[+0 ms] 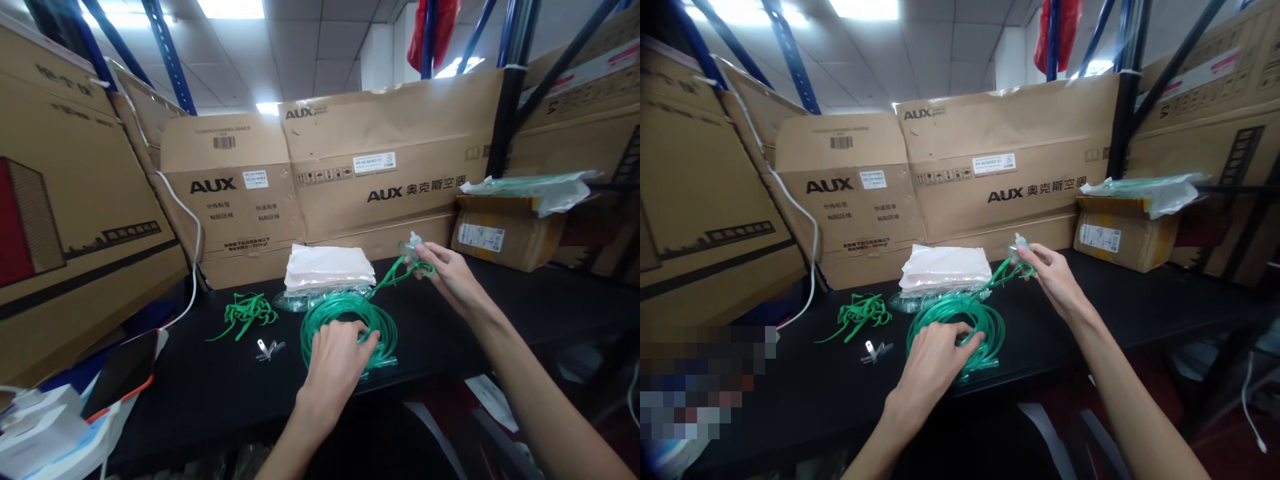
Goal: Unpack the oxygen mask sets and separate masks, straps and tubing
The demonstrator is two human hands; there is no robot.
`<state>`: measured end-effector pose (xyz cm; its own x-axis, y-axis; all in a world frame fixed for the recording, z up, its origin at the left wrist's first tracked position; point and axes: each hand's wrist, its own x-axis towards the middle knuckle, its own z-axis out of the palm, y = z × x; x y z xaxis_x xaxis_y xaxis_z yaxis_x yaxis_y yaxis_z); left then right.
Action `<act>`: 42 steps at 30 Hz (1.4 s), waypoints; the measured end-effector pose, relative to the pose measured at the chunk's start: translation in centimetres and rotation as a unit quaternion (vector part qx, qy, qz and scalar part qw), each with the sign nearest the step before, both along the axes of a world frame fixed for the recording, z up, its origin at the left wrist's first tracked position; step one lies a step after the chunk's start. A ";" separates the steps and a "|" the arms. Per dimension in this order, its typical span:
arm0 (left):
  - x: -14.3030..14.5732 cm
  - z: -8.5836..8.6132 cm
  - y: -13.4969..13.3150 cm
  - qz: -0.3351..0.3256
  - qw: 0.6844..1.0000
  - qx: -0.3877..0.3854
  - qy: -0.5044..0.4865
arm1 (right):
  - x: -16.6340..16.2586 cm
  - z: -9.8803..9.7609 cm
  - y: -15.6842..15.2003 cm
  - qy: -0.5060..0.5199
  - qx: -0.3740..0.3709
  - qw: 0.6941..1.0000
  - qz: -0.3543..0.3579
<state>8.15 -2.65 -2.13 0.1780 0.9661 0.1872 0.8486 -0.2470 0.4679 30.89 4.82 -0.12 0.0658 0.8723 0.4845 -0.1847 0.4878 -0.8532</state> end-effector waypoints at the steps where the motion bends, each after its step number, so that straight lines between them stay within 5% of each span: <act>1: -0.2 0.1 -0.1 0.002 1.000 -0.003 -0.010 | 0.3 0.1 0.1 0.010 0.008 1.000 -0.014; 10: -3.7 1.9 1.4 -0.079 0.967 -0.061 -0.233 | 2.6 1.5 -0.4 0.060 0.058 0.992 -0.099; 18: -6.6 3.2 2.1 -0.053 0.938 0.020 -0.341 | 1.6 1.5 -0.9 0.016 0.049 0.996 -0.076; 27: -5.3 2.5 1.3 -0.178 0.959 -0.087 -0.200 | 0.6 1.5 -1.5 -0.019 0.050 0.997 -0.059; 36: -11.2 4.5 0.6 -0.162 0.978 -0.131 -0.024 | -0.4 1.8 -2.2 -0.074 0.035 0.996 -0.027; 42: -12.0 3.2 1.4 -0.157 0.978 -0.134 0.024 | -1.4 2.1 -3.1 -0.118 0.035 0.992 0.004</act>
